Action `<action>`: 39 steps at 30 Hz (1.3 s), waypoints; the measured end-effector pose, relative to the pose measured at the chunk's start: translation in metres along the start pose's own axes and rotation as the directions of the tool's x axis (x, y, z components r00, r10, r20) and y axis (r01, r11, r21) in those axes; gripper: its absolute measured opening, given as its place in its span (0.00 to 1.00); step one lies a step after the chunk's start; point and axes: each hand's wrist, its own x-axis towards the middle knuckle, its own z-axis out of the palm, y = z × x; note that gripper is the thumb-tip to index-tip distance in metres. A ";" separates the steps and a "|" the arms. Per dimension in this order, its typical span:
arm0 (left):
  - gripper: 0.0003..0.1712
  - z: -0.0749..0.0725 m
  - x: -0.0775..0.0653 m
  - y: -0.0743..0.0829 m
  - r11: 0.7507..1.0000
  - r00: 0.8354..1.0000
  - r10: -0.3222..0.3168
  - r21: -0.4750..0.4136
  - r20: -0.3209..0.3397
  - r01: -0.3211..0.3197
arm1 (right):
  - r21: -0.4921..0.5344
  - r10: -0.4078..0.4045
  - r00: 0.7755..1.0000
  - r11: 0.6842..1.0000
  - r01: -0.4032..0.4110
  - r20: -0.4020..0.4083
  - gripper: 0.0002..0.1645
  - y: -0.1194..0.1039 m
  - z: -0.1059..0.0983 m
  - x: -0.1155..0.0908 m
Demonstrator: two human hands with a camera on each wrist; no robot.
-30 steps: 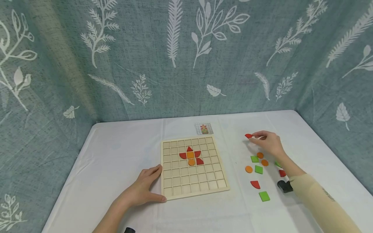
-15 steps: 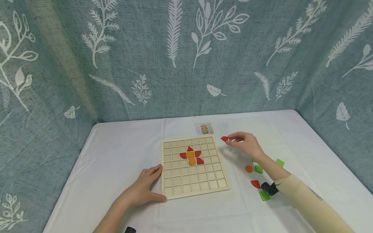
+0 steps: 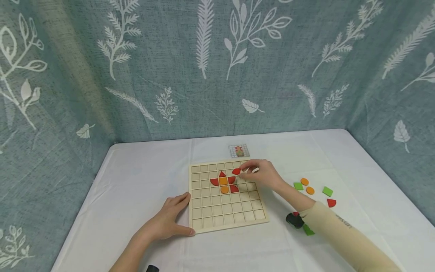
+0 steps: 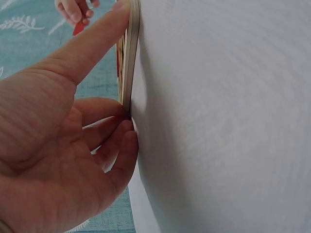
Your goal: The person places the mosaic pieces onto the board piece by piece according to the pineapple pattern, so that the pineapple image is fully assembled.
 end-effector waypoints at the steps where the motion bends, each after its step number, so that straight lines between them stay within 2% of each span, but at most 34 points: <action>1: 0.63 0.000 0.000 0.000 1.000 1.000 0.000 0.000 0.000 0.000 | -0.005 -0.013 1.000 1.000 0.013 0.018 0.15 -0.002 0.004 0.001; 7: 0.63 0.001 0.000 -0.002 1.000 1.000 0.004 0.002 -0.001 -0.004 | -0.037 -0.085 0.990 0.995 0.090 0.111 0.13 -0.009 0.023 0.005; 19: 0.62 -0.002 -0.002 0.001 1.000 1.000 0.020 0.001 0.004 -0.020 | -0.134 -0.221 0.943 0.956 0.259 0.247 0.12 -0.020 0.048 0.013; 26: 0.62 -0.003 -0.002 0.000 1.000 1.000 0.024 -0.003 0.006 -0.024 | -0.219 -0.257 0.924 0.921 0.324 0.284 0.10 -0.023 0.054 0.015; 32: 0.62 -0.002 -0.002 0.000 1.000 1.000 0.027 -0.004 0.008 -0.027 | -0.308 -0.284 0.910 0.875 0.375 0.301 0.10 -0.024 0.056 0.018; 37: 0.62 -0.002 -0.002 -0.001 0.999 0.999 0.033 0.001 0.006 -0.033 | -0.331 -0.314 0.892 0.846 0.419 0.325 0.10 -0.023 0.057 0.018; 39: 0.62 -0.002 -0.002 -0.001 0.999 0.999 0.034 0.000 0.003 -0.034 | -0.326 -0.323 0.888 0.843 0.427 0.328 0.09 -0.023 0.057 0.018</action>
